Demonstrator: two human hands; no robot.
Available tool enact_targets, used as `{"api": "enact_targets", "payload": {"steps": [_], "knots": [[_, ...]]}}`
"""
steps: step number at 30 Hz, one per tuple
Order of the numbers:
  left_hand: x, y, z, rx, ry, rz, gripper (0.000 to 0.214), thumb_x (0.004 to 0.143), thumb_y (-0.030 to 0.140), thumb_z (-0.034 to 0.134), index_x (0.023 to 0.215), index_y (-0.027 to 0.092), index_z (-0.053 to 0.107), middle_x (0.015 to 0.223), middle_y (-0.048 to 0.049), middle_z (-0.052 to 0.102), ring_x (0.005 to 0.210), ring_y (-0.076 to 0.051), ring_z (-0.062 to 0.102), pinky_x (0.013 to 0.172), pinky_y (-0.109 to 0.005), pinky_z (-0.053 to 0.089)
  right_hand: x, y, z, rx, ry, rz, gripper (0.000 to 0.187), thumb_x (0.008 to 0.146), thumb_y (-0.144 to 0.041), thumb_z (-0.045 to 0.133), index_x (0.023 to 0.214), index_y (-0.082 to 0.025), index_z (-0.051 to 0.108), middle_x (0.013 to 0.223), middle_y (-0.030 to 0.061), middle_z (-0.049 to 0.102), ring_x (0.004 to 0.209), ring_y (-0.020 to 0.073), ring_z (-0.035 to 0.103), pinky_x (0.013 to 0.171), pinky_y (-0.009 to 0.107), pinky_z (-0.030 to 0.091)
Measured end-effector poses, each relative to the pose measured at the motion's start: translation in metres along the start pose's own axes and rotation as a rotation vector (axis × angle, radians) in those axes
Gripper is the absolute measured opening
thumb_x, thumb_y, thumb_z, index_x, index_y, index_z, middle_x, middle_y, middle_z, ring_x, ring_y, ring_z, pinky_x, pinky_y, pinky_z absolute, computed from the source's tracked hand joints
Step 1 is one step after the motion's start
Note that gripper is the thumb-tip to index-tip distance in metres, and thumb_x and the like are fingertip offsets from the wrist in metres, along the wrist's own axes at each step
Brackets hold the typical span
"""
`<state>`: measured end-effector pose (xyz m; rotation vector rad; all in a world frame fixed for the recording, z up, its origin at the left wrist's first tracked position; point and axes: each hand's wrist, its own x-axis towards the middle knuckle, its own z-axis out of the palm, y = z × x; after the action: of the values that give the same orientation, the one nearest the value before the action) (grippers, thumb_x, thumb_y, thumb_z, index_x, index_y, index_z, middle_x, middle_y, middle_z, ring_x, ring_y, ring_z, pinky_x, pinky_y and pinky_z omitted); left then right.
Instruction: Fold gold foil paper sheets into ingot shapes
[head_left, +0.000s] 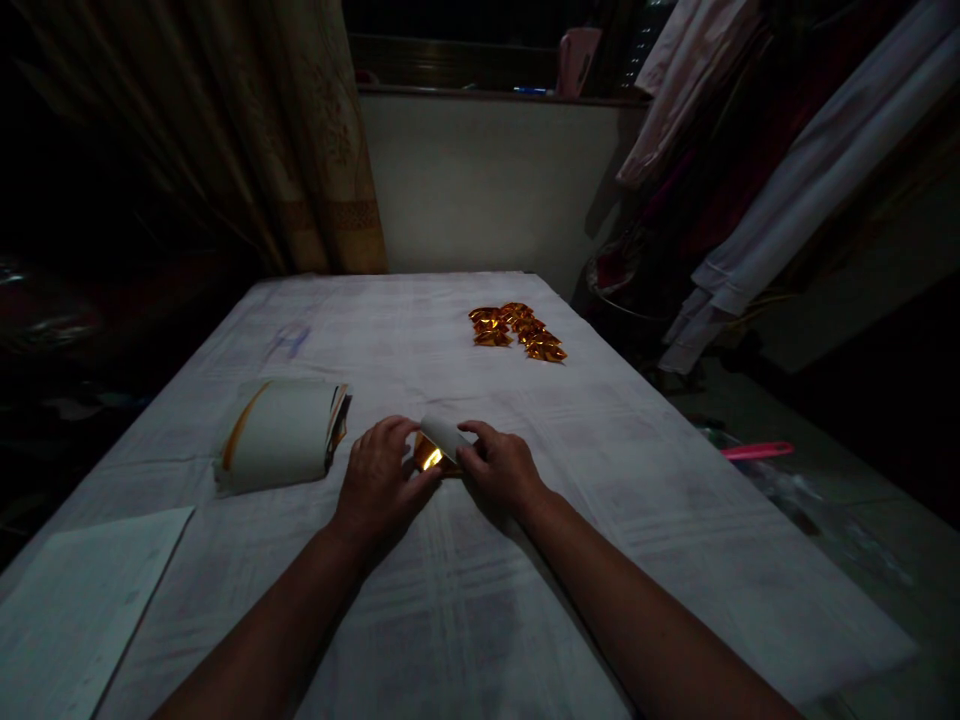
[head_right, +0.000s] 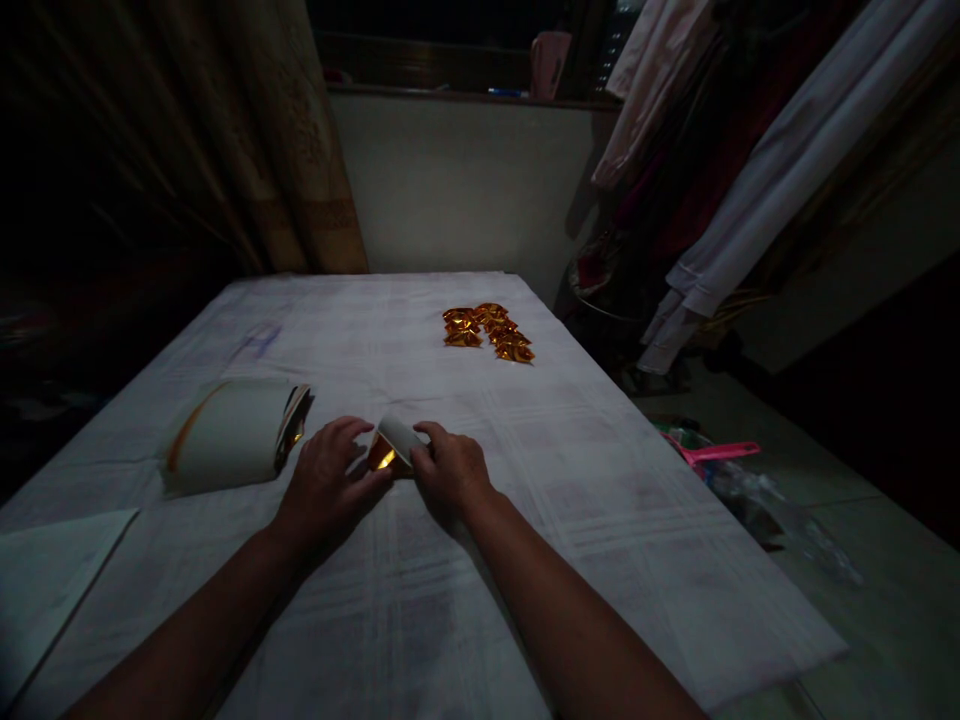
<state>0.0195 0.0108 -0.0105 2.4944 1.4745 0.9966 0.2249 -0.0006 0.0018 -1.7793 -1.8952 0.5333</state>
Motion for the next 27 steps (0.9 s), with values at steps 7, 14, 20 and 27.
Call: {"api": "enact_targets", "payload": {"steps": [7, 14, 20, 27], "knots": [[0.002, 0.011, -0.006, -0.023, -0.157, 0.12, 0.015, 0.094, 0.026, 0.058, 0.102, 0.026, 0.07, 0.115, -0.0058, 0.074, 0.105, -0.026, 0.066, 0.093, -0.045, 0.046, 0.001, 0.007, -0.001, 0.011, -0.04, -0.106, 0.015, 0.088, -0.022, 0.06, 0.1, -0.027, 0.067, 0.08, -0.0009, 0.075, 0.069, 0.0177, 0.067, 0.063, 0.025, 0.04], [0.001, 0.012, -0.005, -0.018, -0.226, 0.172, 0.018, 0.094, 0.027, 0.059, 0.108, 0.026, 0.07, 0.127, -0.0067, 0.071, 0.119, -0.029, 0.063, 0.107, -0.055, 0.036, -0.003, 0.015, -0.012, 0.112, -0.178, -0.266, 0.029, 0.077, -0.009, 0.06, 0.099, -0.023, 0.07, 0.09, 0.0001, 0.074, 0.077, 0.0157, 0.065, 0.07, 0.025, 0.045], [0.001, 0.008, -0.007, -0.069, -0.247, 0.165, 0.021, 0.099, 0.027, 0.049, 0.099, 0.024, 0.069, 0.119, -0.0066, 0.074, 0.114, -0.024, 0.065, 0.112, -0.054, 0.034, -0.002, 0.027, -0.015, 0.179, -0.233, -0.433, 0.043, 0.073, 0.001, 0.06, 0.106, -0.022, 0.072, 0.102, 0.0027, 0.072, 0.092, 0.0167, 0.066, 0.082, 0.027, 0.05], [0.004, 0.006, -0.009, -0.101, -0.162, 0.164, 0.013, 0.095, 0.023, 0.052, 0.094, 0.021, 0.065, 0.115, -0.01, 0.07, 0.108, -0.024, 0.064, 0.104, -0.048, 0.045, -0.003, 0.03, -0.005, -0.032, -0.099, -0.577, 0.009, 0.087, -0.026, 0.074, 0.095, -0.028, 0.079, 0.094, 0.0035, 0.071, 0.082, 0.0157, 0.064, 0.07, 0.025, 0.045]]}}
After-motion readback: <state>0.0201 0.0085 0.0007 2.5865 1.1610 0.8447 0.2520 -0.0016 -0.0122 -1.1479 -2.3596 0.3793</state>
